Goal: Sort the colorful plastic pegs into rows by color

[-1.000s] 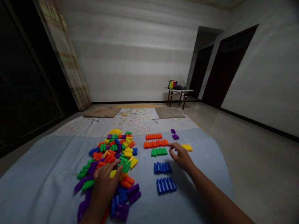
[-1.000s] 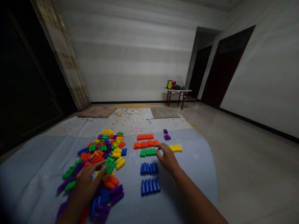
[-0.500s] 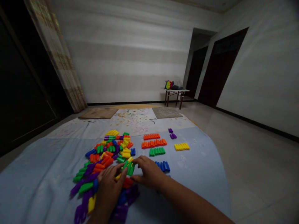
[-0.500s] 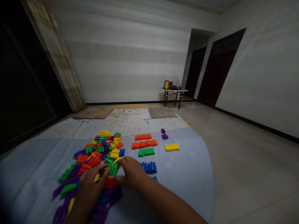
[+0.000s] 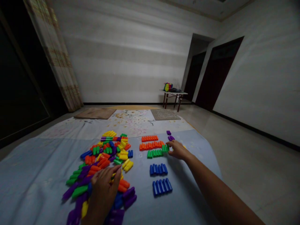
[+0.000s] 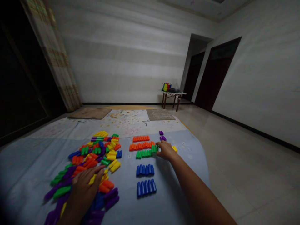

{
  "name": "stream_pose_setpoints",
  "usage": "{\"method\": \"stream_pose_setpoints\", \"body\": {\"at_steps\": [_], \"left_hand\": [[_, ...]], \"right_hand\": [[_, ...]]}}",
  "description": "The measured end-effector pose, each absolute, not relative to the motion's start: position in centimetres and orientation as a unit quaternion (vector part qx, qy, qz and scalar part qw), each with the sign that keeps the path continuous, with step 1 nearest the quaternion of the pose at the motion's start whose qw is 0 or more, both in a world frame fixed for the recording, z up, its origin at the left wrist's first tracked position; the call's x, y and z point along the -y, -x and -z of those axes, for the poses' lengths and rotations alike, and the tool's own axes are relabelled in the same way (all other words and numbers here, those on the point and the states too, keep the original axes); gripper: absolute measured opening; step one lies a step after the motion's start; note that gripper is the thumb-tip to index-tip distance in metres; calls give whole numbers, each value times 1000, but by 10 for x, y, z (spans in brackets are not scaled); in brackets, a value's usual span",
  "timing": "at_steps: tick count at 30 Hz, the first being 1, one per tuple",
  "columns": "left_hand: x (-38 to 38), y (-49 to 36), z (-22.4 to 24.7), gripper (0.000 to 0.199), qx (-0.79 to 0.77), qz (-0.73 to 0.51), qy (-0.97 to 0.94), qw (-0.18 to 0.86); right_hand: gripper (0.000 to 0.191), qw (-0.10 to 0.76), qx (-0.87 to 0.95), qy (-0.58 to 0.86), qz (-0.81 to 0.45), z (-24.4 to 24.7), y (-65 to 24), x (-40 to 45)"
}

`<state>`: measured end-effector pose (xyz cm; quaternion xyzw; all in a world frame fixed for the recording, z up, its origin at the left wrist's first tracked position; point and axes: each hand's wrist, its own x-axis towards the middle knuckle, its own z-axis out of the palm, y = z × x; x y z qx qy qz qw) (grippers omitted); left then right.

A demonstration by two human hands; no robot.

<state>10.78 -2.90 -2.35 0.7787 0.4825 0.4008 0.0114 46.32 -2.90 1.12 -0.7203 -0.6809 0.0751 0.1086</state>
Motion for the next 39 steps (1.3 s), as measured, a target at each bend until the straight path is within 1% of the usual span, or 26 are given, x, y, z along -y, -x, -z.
{"method": "stream_pose_setpoints", "body": {"at_steps": [2,7,13,21,30,35,39], "left_hand": [[29,-108,24,34,-476,-394,-786,13],[30,-107,26,33,-478,-402,-781,14],[29,-106,27,29,-484,-389,-783,28],[29,-105,25,29,-481,-397,-781,19],[29,-105,25,31,-477,-406,-779,25],[29,-104,26,30,-484,-401,-778,24],[30,-106,23,31,-489,-399,-775,22]], "right_hand": [[45,65,678,728,-82,-9,-466,28],[35,23,686,720,-104,-7,-459,24],[38,2,693,713,-107,-9,-452,21],[37,31,698,708,-104,-2,-440,16],[56,90,685,717,-90,9,-440,16],[44,108,679,721,-83,16,-433,11],[40,115,681,719,-77,18,-429,10]]}}
